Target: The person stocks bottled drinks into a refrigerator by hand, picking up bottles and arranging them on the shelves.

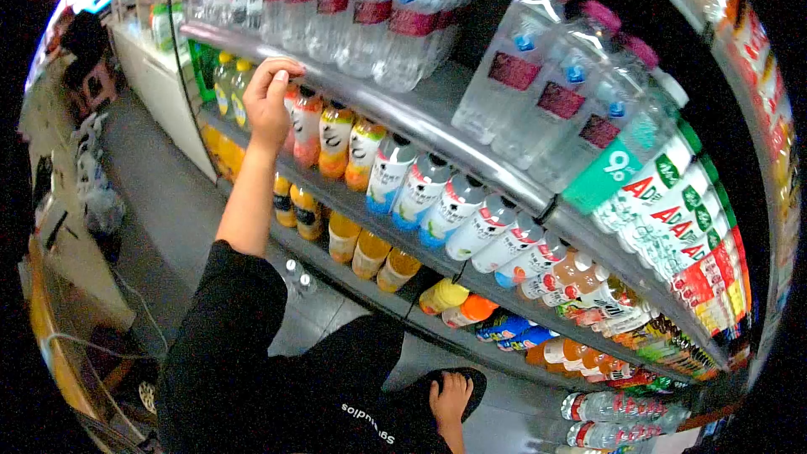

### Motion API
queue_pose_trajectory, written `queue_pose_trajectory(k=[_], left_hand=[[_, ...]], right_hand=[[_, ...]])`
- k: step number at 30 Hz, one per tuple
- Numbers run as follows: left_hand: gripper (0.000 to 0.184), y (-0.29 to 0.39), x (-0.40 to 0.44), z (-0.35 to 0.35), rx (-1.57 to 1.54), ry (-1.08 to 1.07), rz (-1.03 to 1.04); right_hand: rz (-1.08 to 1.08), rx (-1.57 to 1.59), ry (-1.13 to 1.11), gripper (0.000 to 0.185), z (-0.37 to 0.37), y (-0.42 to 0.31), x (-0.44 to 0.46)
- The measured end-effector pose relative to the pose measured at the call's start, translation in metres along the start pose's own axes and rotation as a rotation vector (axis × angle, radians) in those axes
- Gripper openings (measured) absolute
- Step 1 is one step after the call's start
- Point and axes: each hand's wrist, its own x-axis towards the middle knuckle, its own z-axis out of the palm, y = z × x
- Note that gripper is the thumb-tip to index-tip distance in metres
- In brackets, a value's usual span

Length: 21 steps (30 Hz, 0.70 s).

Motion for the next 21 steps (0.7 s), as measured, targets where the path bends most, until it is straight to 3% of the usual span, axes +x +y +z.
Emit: queue_pose_trajectory(k=[6,9,11,14,16,21], left_hand=[[0.017,-0.025,-0.093,-0.103,0.298,-0.070,-0.318],[0.019,-0.026,-0.172,-0.164,0.433,-0.118,-0.657],[0.020,-0.017,-0.221,-0.197,0.550,-0.095,-0.860],[0.021,-0.003,-0.306,-0.244,0.599,-0.119,-1.056],[0.022,0.020,-0.352,-0.258,0.669,-0.159,-1.175],[0.026,0.050,-0.480,-0.285,0.808,-0.557,-1.541]], right_hand=[[-0.149,0.009,0.008,0.034,-0.031,-0.024,0.034],[-0.146,-0.020,-0.120,0.034,-0.030,-0.025,0.043],[-0.233,-0.002,-0.089,0.033,-0.020,-0.015,0.042],[-0.378,-0.065,-0.034,0.026,-0.007,0.000,0.046],[-0.328,0.128,-0.046,0.025,-0.014,0.000,0.046],[-0.326,0.148,-0.106,0.026,-0.019,-0.008,0.049]])
